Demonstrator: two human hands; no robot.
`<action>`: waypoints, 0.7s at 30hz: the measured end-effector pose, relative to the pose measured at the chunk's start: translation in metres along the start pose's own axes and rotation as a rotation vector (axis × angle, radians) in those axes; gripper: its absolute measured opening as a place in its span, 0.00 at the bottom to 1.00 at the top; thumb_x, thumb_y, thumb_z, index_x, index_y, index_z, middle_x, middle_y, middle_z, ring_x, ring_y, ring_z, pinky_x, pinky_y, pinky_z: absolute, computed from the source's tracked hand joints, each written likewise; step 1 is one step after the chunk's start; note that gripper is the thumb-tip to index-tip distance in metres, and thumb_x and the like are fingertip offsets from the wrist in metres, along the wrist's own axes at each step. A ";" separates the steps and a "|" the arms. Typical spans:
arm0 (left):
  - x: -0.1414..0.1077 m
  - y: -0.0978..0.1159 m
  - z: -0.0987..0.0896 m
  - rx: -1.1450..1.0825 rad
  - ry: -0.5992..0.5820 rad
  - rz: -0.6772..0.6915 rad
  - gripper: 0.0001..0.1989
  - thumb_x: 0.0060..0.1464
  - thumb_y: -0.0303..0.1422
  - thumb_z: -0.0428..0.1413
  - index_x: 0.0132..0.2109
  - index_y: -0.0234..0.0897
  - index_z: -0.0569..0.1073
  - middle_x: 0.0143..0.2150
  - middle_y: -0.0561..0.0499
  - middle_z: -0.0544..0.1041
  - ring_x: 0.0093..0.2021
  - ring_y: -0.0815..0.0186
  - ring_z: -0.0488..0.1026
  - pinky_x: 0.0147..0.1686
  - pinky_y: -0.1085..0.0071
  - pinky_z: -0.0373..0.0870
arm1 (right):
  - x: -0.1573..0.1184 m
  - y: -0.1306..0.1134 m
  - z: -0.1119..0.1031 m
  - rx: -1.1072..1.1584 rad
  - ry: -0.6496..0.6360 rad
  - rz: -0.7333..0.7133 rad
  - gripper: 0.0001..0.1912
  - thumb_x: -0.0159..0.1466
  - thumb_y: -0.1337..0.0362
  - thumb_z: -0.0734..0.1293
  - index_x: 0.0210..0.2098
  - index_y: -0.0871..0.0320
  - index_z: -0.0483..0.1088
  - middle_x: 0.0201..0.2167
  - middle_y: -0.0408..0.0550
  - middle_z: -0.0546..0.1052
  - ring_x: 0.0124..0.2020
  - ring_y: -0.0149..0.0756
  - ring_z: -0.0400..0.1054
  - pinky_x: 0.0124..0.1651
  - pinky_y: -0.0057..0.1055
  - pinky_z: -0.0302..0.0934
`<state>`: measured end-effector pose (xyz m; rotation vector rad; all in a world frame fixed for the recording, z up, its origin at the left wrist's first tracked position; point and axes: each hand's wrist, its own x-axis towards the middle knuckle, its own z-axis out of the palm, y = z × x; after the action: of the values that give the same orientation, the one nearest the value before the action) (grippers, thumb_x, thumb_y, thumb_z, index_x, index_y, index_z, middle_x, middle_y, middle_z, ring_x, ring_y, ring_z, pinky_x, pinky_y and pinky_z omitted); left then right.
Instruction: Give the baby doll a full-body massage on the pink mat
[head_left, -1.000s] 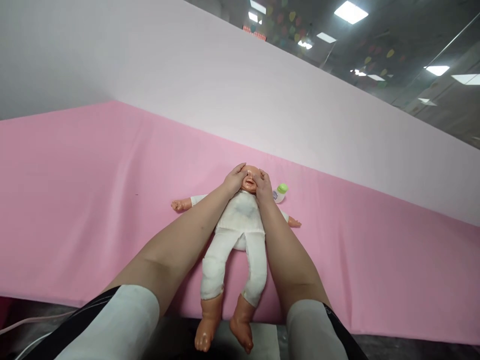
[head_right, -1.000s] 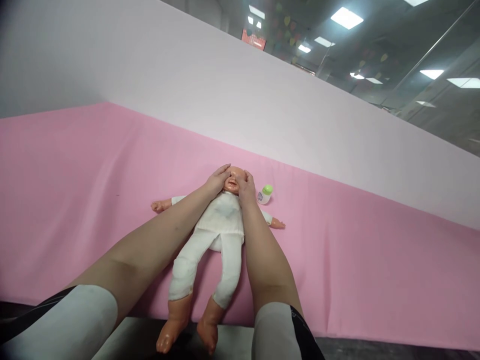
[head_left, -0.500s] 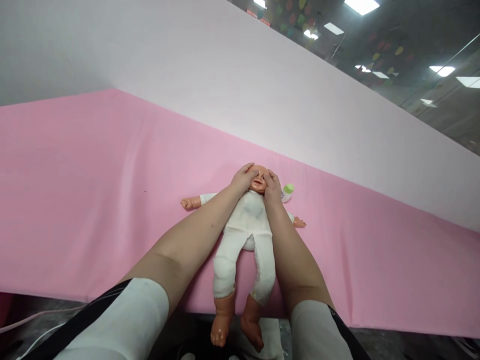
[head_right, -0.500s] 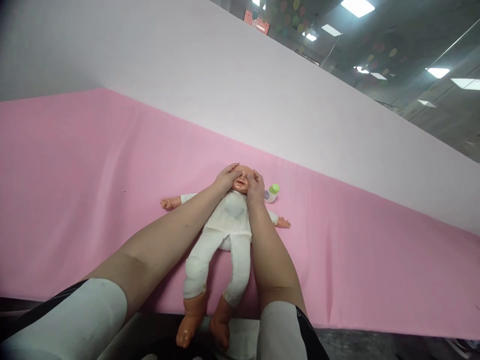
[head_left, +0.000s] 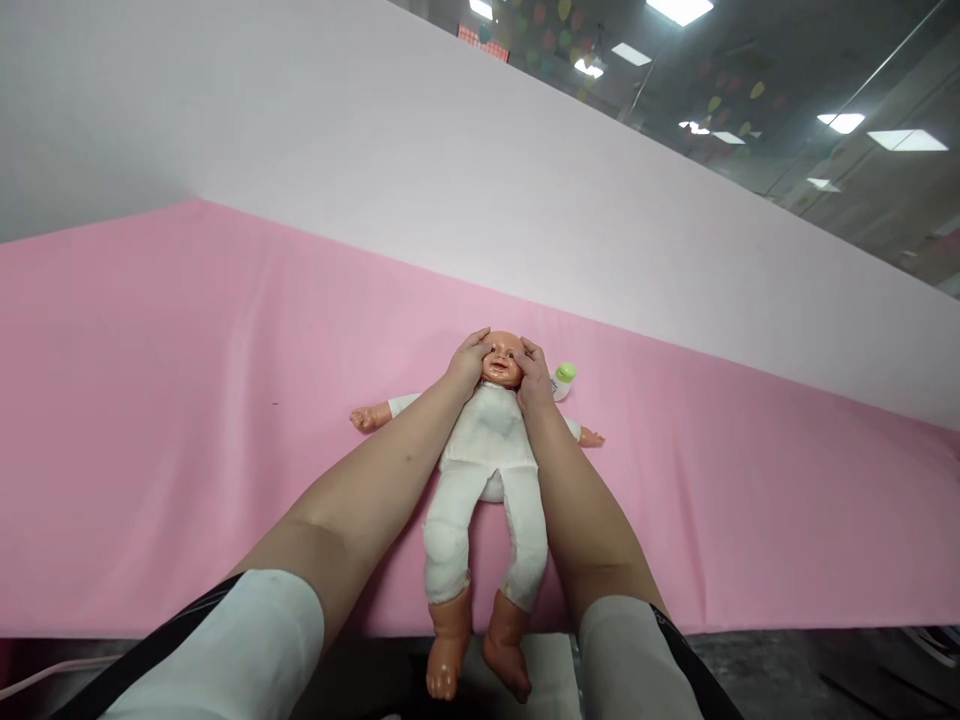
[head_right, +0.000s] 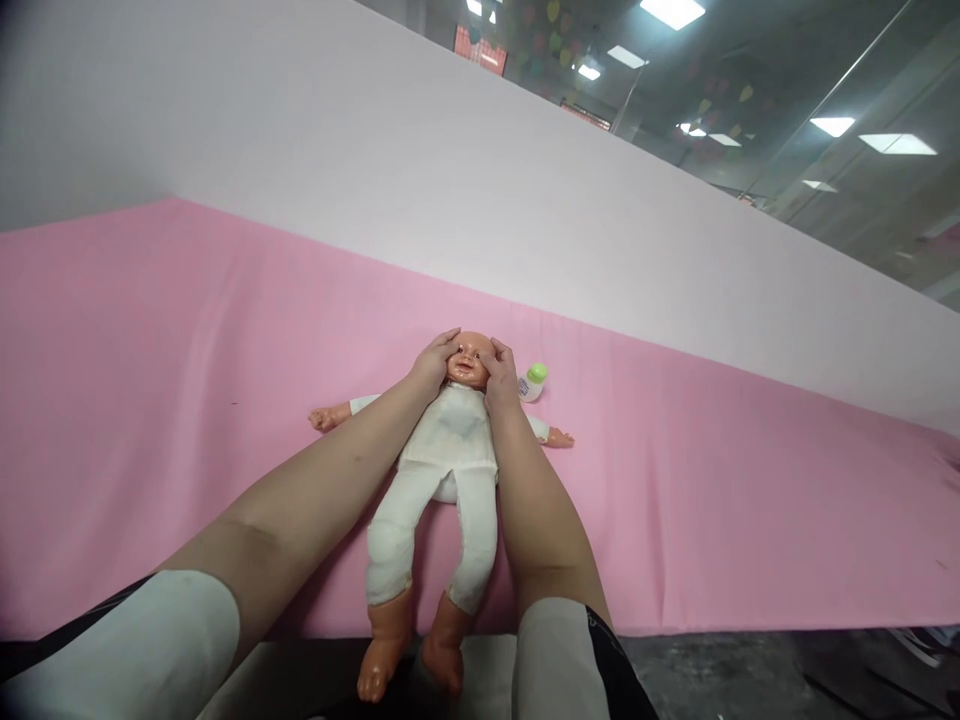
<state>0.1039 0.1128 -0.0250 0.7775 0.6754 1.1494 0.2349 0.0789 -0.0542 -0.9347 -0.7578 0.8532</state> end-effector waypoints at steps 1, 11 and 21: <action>0.001 -0.001 -0.001 -0.002 -0.008 0.004 0.33 0.53 0.28 0.60 0.67 0.31 0.73 0.56 0.40 0.81 0.55 0.55 0.79 0.59 0.61 0.75 | 0.000 0.000 0.001 -0.011 0.012 -0.003 0.28 0.52 0.60 0.77 0.52 0.54 0.71 0.49 0.46 0.78 0.51 0.43 0.76 0.61 0.49 0.72; 0.009 -0.007 -0.001 0.010 0.034 0.047 0.28 0.50 0.29 0.61 0.60 0.34 0.75 0.47 0.45 0.81 0.46 0.59 0.79 0.55 0.61 0.76 | 0.006 0.000 0.005 -0.131 0.004 0.018 0.26 0.58 0.58 0.73 0.54 0.52 0.69 0.51 0.45 0.77 0.53 0.42 0.75 0.60 0.45 0.71; 0.004 -0.004 -0.008 0.081 0.013 0.120 0.32 0.44 0.32 0.68 0.58 0.35 0.74 0.46 0.45 0.80 0.45 0.58 0.80 0.54 0.57 0.76 | 0.012 0.007 0.008 -0.141 -0.050 0.006 0.33 0.54 0.54 0.78 0.56 0.52 0.68 0.55 0.47 0.74 0.54 0.42 0.75 0.60 0.45 0.71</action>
<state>0.1008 0.1174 -0.0336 0.8890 0.6973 1.2430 0.2318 0.0944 -0.0552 -1.0444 -0.8676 0.8390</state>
